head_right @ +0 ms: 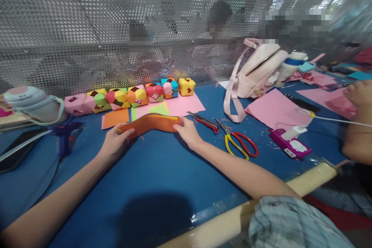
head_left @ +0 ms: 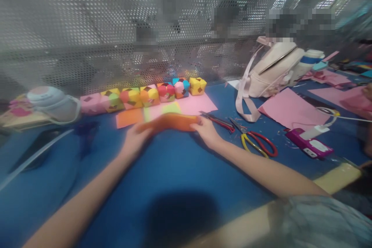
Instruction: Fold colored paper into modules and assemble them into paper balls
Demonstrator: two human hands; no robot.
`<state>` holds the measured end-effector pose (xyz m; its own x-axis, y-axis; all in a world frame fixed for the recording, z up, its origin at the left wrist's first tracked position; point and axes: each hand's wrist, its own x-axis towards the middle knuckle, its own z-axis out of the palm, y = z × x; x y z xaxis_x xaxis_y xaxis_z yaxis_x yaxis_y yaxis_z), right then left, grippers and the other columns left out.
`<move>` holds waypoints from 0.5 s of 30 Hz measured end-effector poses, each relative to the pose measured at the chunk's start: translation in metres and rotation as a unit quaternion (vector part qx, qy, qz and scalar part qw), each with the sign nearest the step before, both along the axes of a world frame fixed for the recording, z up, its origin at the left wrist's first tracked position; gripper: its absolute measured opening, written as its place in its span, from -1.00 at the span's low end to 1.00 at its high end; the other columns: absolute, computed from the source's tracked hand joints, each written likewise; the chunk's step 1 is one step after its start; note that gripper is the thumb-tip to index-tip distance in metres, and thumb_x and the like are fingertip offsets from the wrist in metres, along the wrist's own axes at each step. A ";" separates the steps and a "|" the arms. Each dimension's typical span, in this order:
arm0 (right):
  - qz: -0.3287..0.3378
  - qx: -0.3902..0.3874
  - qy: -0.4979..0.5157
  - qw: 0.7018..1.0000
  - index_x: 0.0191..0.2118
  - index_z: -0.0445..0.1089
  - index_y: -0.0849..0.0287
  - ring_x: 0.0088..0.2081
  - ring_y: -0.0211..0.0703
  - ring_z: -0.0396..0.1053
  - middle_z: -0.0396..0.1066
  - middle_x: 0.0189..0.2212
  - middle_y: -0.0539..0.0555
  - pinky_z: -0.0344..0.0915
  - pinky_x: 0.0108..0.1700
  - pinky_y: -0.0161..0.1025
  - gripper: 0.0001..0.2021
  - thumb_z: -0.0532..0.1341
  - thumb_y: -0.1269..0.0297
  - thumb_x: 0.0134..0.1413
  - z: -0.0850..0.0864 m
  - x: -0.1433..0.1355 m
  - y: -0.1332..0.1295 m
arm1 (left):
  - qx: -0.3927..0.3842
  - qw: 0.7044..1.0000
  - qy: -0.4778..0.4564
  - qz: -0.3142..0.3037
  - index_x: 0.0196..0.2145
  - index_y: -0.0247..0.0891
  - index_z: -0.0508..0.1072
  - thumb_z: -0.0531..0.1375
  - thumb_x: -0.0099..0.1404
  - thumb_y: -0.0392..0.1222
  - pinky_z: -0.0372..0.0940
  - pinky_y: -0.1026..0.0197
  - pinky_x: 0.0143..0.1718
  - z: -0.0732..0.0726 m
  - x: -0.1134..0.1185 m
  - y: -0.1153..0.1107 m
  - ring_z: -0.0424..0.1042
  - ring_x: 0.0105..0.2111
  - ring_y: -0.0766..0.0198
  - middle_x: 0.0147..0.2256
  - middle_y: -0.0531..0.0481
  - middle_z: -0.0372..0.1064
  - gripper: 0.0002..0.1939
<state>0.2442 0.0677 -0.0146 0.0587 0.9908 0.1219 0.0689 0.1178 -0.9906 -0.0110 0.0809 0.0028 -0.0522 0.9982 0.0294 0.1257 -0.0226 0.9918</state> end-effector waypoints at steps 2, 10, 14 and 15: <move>0.011 0.005 0.007 1.000 -0.21 0.38 0.17 -0.28 -0.12 0.42 0.47 -0.31 0.04 0.35 -0.26 -0.22 -0.71 0.16 0.29 -0.15 0.006 -0.001 -0.002 | 0.016 1.000 -0.006 -0.001 -0.25 -0.38 0.47 0.34 -0.09 -0.05 0.36 0.14 -0.35 0.003 0.001 -0.003 0.46 -0.38 0.15 -0.39 -0.10 0.48 -0.54; 0.027 0.039 0.017 0.999 -0.24 0.33 0.12 -0.10 -0.13 0.40 0.47 -0.18 0.06 0.27 0.04 -0.11 -0.63 0.20 0.43 -0.35 -0.001 0.010 0.006 | 0.043 0.997 0.028 -0.050 -0.28 -0.27 0.45 0.30 -0.09 -0.20 0.28 0.05 -0.03 0.011 -0.002 -0.011 0.44 -0.16 0.11 -0.23 -0.09 0.49 -0.65; 0.001 0.052 0.015 0.999 -0.24 0.34 0.15 -0.11 -0.14 0.39 0.46 -0.19 0.06 0.25 0.07 -0.12 -0.63 0.18 0.45 -0.35 -0.008 0.006 0.013 | 0.029 0.999 0.043 -0.012 -0.24 -0.28 0.45 0.26 -0.08 -0.18 0.32 0.12 -0.18 0.007 0.001 -0.006 0.44 -0.23 0.13 -0.23 -0.08 0.49 -0.62; -0.008 0.054 0.015 0.998 -0.24 0.34 0.15 -0.11 -0.15 0.39 0.46 -0.18 0.06 0.24 0.07 -0.13 -0.64 0.17 0.44 -0.33 -0.008 0.004 0.014 | 0.025 0.999 0.046 0.000 -0.23 -0.28 0.45 0.25 -0.08 -0.17 0.32 0.13 -0.23 0.006 0.002 -0.004 0.44 -0.26 0.14 -0.24 -0.08 0.49 -0.62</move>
